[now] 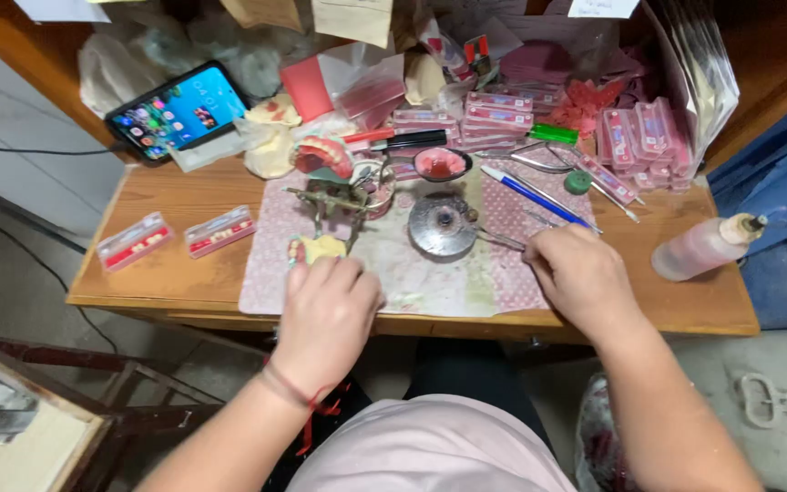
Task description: The person works on a dental model, using a metal tool to apply pink material to the gum area. They then move to a side table to use a rotary tool on a small object before returning to the main table to continue applying material to the model.
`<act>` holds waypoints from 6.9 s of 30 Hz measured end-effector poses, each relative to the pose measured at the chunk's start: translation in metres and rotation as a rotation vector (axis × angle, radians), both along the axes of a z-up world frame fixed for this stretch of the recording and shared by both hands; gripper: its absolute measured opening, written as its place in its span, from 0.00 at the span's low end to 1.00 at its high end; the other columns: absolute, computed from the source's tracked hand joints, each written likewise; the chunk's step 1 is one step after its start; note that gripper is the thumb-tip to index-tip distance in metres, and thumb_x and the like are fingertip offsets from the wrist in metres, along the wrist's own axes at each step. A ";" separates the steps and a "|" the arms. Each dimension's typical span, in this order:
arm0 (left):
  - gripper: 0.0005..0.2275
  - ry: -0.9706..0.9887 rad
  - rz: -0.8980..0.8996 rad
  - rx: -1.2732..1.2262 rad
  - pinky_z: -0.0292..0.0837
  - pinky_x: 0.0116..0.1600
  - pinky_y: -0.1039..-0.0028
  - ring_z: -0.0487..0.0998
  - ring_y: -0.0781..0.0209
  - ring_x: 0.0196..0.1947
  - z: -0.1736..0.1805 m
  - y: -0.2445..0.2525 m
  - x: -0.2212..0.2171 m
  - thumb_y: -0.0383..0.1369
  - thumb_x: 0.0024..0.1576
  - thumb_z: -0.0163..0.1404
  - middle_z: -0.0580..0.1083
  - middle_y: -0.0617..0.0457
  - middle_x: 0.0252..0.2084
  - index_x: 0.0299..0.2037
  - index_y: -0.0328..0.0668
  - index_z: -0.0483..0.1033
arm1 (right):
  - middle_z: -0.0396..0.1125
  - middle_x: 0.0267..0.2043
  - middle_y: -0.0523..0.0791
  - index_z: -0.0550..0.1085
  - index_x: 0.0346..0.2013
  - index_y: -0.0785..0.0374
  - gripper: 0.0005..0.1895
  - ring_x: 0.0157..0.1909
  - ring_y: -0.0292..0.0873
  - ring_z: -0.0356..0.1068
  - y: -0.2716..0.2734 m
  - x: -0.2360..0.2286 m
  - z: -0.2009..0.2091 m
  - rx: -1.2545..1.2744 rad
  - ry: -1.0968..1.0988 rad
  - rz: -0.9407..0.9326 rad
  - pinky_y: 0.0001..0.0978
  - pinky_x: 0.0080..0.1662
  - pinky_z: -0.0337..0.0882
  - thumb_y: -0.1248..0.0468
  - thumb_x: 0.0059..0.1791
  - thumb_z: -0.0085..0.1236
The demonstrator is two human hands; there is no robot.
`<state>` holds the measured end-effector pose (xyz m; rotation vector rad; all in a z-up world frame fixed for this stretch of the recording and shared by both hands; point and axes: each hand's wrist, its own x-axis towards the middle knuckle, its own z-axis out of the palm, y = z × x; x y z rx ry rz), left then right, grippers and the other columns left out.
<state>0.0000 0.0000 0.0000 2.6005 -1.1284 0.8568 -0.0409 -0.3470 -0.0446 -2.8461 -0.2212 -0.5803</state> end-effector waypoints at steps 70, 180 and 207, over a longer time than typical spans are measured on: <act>0.25 0.847 -0.397 -0.679 0.78 0.52 0.68 0.83 0.63 0.41 0.001 0.036 0.186 0.27 0.41 0.72 0.82 0.49 0.36 0.52 0.45 0.82 | 0.75 0.42 0.63 0.72 0.48 0.72 0.14 0.41 0.54 0.81 0.068 0.056 -0.008 1.840 -0.311 0.172 0.40 0.43 0.84 0.62 0.57 0.48; 0.31 0.727 -0.308 -0.975 0.73 0.61 0.78 0.77 0.69 0.49 0.007 0.029 0.163 0.27 0.45 0.72 0.79 0.55 0.52 0.60 0.42 0.74 | 0.74 0.35 0.54 0.74 0.43 0.64 0.14 0.37 0.46 0.77 0.109 0.051 0.032 1.567 -0.380 -0.091 0.29 0.41 0.78 0.54 0.56 0.56; 0.29 0.746 -0.455 -1.166 0.74 0.63 0.77 0.78 0.65 0.53 0.004 0.027 0.164 0.25 0.51 0.70 0.78 0.52 0.55 0.62 0.40 0.71 | 0.72 0.35 0.57 0.72 0.45 0.68 0.12 0.35 0.54 0.78 0.143 0.018 -0.001 1.652 -0.296 0.266 0.45 0.42 0.82 0.59 0.58 0.54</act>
